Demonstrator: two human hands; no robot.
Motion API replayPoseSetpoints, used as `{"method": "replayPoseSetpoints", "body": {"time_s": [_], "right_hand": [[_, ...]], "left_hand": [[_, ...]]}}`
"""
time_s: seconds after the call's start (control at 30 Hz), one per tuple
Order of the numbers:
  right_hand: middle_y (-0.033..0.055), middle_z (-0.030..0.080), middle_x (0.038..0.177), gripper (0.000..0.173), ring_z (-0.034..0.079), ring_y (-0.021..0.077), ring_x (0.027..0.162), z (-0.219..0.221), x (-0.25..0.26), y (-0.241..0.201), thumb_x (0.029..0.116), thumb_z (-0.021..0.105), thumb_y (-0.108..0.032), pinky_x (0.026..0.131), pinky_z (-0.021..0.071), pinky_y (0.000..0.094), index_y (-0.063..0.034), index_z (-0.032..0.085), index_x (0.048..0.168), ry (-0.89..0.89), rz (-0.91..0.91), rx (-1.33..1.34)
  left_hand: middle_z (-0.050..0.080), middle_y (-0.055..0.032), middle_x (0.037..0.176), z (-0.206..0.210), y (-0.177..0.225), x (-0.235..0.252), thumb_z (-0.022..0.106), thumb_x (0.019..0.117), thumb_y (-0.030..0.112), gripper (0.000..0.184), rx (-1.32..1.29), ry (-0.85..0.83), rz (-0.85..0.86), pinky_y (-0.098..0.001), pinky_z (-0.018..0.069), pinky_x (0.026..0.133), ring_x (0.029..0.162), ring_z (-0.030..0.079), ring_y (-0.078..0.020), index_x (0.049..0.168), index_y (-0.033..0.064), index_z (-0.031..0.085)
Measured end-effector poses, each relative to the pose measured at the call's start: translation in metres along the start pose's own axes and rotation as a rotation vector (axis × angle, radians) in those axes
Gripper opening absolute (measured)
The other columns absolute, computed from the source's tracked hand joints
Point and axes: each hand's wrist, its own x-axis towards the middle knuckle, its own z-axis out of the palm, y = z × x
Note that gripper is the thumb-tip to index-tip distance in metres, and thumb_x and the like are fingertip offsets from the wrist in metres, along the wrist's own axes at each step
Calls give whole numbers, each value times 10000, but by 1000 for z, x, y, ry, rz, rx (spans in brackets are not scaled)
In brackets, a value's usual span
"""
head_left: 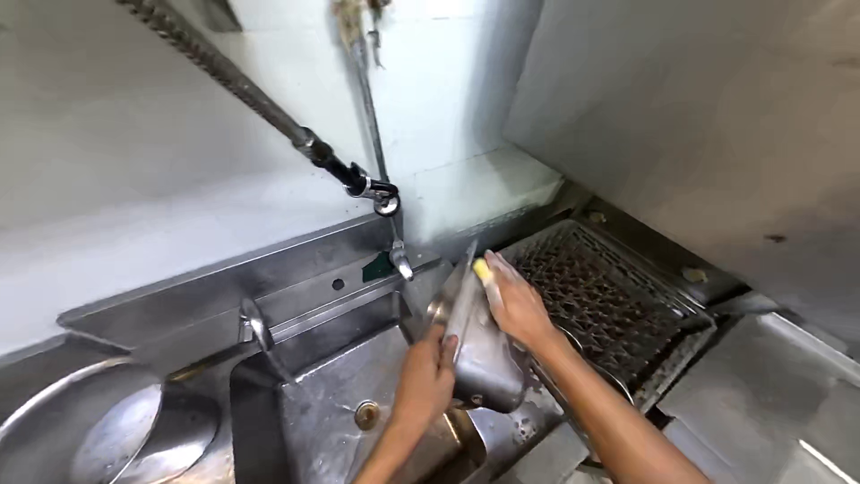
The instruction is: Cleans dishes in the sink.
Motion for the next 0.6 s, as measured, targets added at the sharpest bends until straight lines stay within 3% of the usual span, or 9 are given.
{"method": "replayPoseSetpoints", "body": {"time_s": [0.07, 0.17, 0.23, 0.33, 0.4, 0.43, 0.47, 0.53, 0.6], "right_hand": [[194, 598, 1425, 458, 584, 391, 1298, -8, 26, -8, 1065, 433, -280, 1050, 464, 623, -62, 561, 1446, -62, 117, -3], [126, 543, 1508, 445, 517, 292, 1400, -7, -1, -57, 1021, 503, -239, 1115, 465, 517, -49, 586, 1414, -16, -134, -125], [95, 537, 1526, 460, 480, 235, 1439, 12, -41, -75, 1002, 474, -223, 1158, 436, 450, -41, 600, 1405, 116, -292, -172], [92, 552, 1517, 448, 482, 223, 1442, 47, -84, -64, 1024, 431, -130, 1206, 387, 485, -35, 575, 1438, 252, -473, -41], [58, 593, 1479, 420, 512, 207, 1415, 78, -115, -50, 1063, 365, -181, 1191, 373, 509, -93, 587, 1409, 280, -521, 69], [76, 605, 1456, 413, 508, 216, 1413, 96, -134, -42, 1093, 333, -275, 1196, 346, 510, -112, 579, 1382, 317, -442, 100], [176, 589, 1439, 479, 494, 280, 1417, 112, -147, -34, 1103, 317, -369, 1201, 323, 528, -61, 554, 1382, 376, -316, 147], [338, 351, 1568, 662, 294, 369, 1530, 131, -150, -18, 1090, 296, -457, 1260, 222, 529, 49, 379, 1510, 471, -22, 271], [337, 212, 1637, 707, 197, 401, 1559, 133, -134, 3, 1049, 361, -375, 1281, 182, 526, 110, 283, 1558, 498, 244, 406]], "left_hand": [[628, -110, 795, 5, 1, 6, 502, 1072, 241, 269, -111, 46, -33, -452, 542, 713, 728, 627, -232, 1125, 24, 651], [630, -90, 784, 2, 6, 20, 483, 1081, 158, 210, -518, 179, -120, -370, 552, 662, 703, 633, -178, 1037, 17, 632], [671, -107, 852, 3, 7, 17, 439, 1089, 124, 216, -768, 255, -202, -362, 587, 685, 743, 672, -180, 1124, 13, 620], [675, -107, 860, 8, 5, 14, 397, 1108, 172, 261, -1031, 412, -311, -359, 607, 655, 732, 689, -178, 1186, 11, 586], [654, -107, 869, 7, -4, 8, 388, 1113, 239, 293, -1171, 506, -438, -366, 610, 623, 721, 685, -183, 1225, 21, 548], [654, -127, 959, 7, -16, -1, 373, 1115, 280, 338, -1221, 508, -509, -413, 610, 689, 809, 690, -214, 1290, 32, 522], [661, -135, 1037, 12, -33, -13, 351, 1117, 324, 382, -1236, 503, -561, -442, 607, 752, 889, 693, -227, 1325, 42, 504], [677, -121, 1114, 36, -75, -40, 334, 1115, 399, 450, -1229, 498, -631, -443, 603, 826, 980, 694, -211, 1370, 62, 489], [696, -82, 1097, 65, -115, -64, 273, 1111, 471, 521, -1224, 494, -672, -406, 602, 840, 982, 694, -160, 1366, 78, 502]]}}
